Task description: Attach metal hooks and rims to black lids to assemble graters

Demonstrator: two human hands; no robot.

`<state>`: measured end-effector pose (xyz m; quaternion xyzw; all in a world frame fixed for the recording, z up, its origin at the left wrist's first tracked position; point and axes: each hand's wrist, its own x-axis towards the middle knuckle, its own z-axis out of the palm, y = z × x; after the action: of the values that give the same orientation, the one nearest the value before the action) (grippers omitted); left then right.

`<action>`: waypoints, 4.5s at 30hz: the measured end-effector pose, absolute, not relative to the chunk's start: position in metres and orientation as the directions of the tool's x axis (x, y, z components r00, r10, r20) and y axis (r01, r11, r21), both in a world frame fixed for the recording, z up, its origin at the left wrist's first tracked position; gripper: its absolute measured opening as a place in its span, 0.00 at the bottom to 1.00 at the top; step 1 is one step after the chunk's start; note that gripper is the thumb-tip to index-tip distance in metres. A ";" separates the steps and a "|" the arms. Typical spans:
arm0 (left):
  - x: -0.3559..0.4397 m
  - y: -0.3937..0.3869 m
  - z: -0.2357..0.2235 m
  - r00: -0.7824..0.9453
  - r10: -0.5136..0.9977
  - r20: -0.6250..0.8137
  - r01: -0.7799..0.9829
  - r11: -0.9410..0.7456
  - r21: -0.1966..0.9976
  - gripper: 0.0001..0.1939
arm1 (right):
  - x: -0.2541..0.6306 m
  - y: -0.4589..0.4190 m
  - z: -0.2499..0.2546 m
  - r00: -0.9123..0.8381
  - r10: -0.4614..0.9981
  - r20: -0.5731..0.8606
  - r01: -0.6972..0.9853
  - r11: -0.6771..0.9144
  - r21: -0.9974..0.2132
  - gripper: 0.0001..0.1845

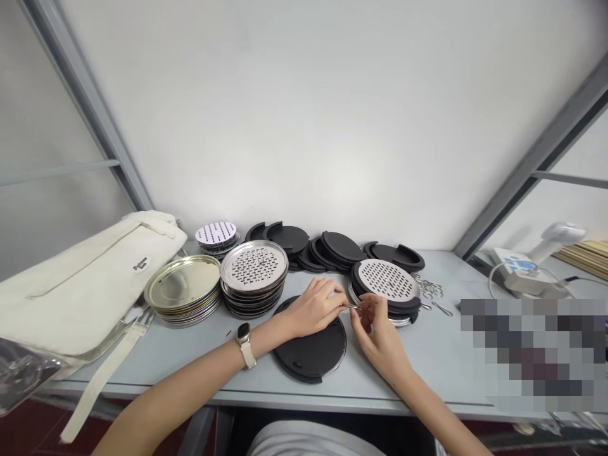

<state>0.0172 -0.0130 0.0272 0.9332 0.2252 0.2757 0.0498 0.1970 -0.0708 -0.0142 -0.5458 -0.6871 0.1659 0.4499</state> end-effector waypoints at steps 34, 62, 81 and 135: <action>0.016 -0.010 0.021 0.793 0.315 0.522 0.274 -0.949 0.156 0.10 | 0.199 -0.067 -0.017 -0.160 0.827 0.540 0.624 0.508 -0.593 0.16; -0.047 -0.073 0.046 0.826 0.542 0.151 0.515 -0.837 0.187 0.42 | 0.195 -0.072 -0.006 -0.299 0.892 0.339 0.721 0.444 -0.532 0.14; -0.019 -0.102 0.010 0.653 0.714 0.252 0.667 -0.700 0.256 0.43 | 0.203 -0.067 -0.006 -0.286 0.908 0.305 0.722 0.413 -0.554 0.16; -0.026 -0.099 0.010 0.654 0.704 0.277 0.662 -0.710 0.241 0.38 | 0.199 -0.070 -0.010 -0.230 0.924 0.304 0.777 0.363 -0.515 0.12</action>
<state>-0.0263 -0.0987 0.0099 0.9075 0.3762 0.1771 0.0596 0.1989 -0.0699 -0.0100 -0.5497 -0.7737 0.1281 0.2878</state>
